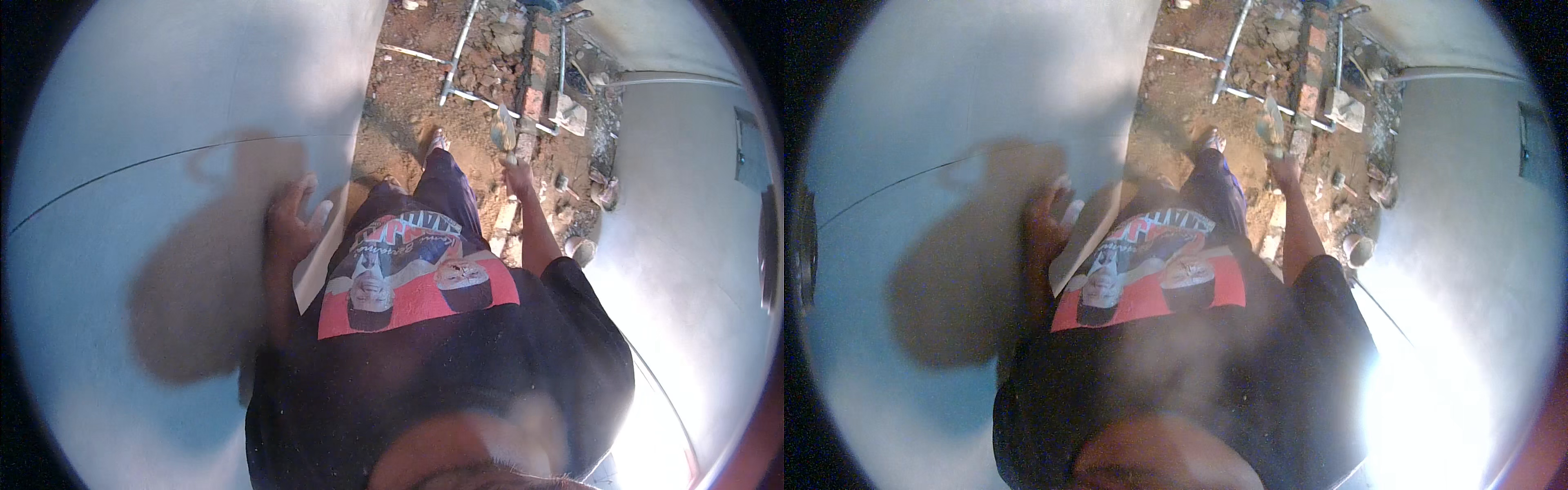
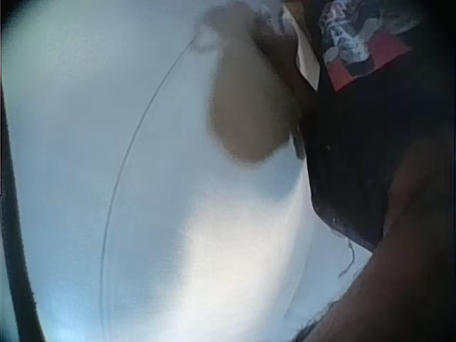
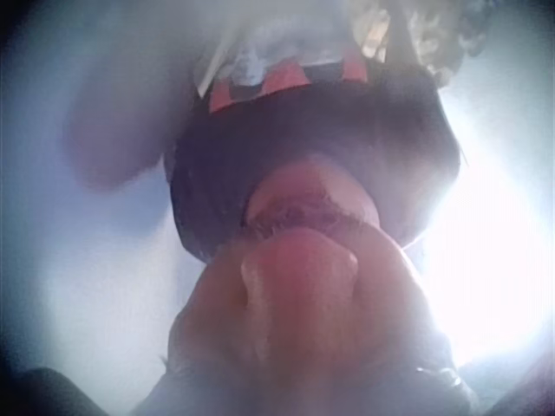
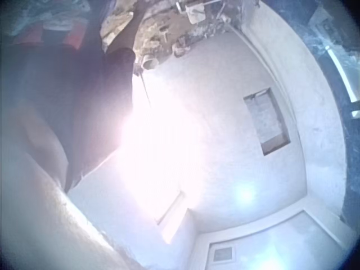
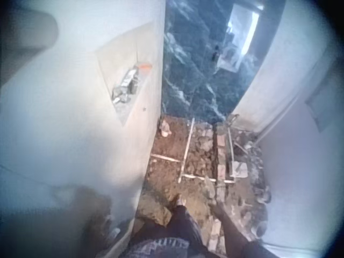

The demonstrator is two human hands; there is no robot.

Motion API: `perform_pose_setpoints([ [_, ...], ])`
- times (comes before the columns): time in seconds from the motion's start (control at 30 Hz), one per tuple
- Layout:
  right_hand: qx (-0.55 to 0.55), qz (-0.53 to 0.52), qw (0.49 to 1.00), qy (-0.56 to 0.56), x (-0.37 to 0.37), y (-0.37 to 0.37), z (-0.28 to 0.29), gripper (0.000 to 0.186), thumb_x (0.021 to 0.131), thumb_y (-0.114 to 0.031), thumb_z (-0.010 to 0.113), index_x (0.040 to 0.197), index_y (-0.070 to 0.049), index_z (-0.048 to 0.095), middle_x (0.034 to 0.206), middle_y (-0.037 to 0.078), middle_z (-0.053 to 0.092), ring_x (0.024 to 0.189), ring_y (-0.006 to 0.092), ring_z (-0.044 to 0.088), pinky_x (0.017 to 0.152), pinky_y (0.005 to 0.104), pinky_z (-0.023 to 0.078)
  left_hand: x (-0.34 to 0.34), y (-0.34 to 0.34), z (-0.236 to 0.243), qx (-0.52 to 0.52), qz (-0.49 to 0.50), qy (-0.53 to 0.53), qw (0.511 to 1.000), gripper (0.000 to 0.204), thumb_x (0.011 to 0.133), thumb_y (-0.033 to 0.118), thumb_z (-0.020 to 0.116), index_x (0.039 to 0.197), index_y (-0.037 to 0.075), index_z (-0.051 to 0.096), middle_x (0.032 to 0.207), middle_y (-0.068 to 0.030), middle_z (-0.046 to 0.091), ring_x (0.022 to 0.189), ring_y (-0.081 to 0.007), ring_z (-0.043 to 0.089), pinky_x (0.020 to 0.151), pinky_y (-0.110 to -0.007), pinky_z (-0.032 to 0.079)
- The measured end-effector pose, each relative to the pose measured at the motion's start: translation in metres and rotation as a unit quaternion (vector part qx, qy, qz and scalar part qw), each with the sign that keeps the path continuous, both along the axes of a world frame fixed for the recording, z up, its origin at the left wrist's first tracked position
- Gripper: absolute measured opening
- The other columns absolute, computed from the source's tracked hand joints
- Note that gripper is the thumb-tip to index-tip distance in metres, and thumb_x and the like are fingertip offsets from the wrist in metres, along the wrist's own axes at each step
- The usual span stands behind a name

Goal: The person uses a hammer to tap bricks into place along a trench, then uses a trowel to apply and spread mortar onto the bricks and surrounding dirt.

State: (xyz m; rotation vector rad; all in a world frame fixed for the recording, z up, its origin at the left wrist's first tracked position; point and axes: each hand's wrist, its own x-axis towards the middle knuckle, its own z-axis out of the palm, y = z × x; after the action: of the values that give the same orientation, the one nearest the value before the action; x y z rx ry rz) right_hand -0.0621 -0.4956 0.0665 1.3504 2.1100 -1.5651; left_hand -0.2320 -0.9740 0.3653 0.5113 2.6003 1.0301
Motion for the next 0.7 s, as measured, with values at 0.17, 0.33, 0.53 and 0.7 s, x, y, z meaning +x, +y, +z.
perform_pose_setpoints([
  [0.17,-0.031,-0.021,0.996,-0.085,0.066,-0.065,-0.037,0.022,0.088,-0.019,0.065,0.105,-0.004,0.065,0.070,0.004,0.060,0.053,0.0142,0.054,0.048,0.0302,0.048,0.002,-0.027,-0.026,-0.015,-0.046,0.065,0.997,0.040,0.079,0.010,0.074,0.116,0.001,0.060,0.107,-0.0189,0.065,0.099,-0.0305,0.066,0.090,-0.038,0.052],
  [0.33,-0.068,0.007,0.991,-0.113,0.137,-0.119,-0.055,0.017,0.086,-0.016,0.064,0.099,-0.005,0.066,0.074,0.005,0.061,0.056,0.0161,0.056,0.049,0.0316,0.049,-0.009,-0.014,-0.027,0.048,-0.023,0.065,0.996,0.038,0.078,0.007,0.075,0.113,0.000,0.061,0.104,-0.0185,0.066,0.097,-0.0296,0.067,0.087,-0.038,0.053],
  [0.53,-0.222,-0.086,0.970,-0.050,0.165,-0.149,-0.074,0.008,0.086,-0.011,0.066,0.082,-0.005,0.063,0.062,0.008,0.057,0.052,0.0202,0.056,0.045,0.0325,0.043,-0.009,-0.018,-0.022,0.042,-0.012,0.019,0.999,0.041,0.083,0.015,0.073,0.120,0.001,0.061,0.110,-0.0166,0.068,0.104,-0.0275,0.066,0.093,-0.039,0.050],
  [0.7,-0.014,0.093,0.988,-0.120,0.105,-0.128,-0.115,0.022,0.082,-0.024,0.072,0.077,-0.004,0.066,0.063,0.006,0.061,0.053,0.0186,0.060,0.046,0.0352,0.046,-0.021,-0.007,-0.031,0.062,-0.043,0.013,0.997,0.043,0.084,0.013,0.073,0.122,0.000,0.059,0.111,-0.0179,0.067,0.104,-0.0256,0.066,0.092,-0.037,0.051],
])
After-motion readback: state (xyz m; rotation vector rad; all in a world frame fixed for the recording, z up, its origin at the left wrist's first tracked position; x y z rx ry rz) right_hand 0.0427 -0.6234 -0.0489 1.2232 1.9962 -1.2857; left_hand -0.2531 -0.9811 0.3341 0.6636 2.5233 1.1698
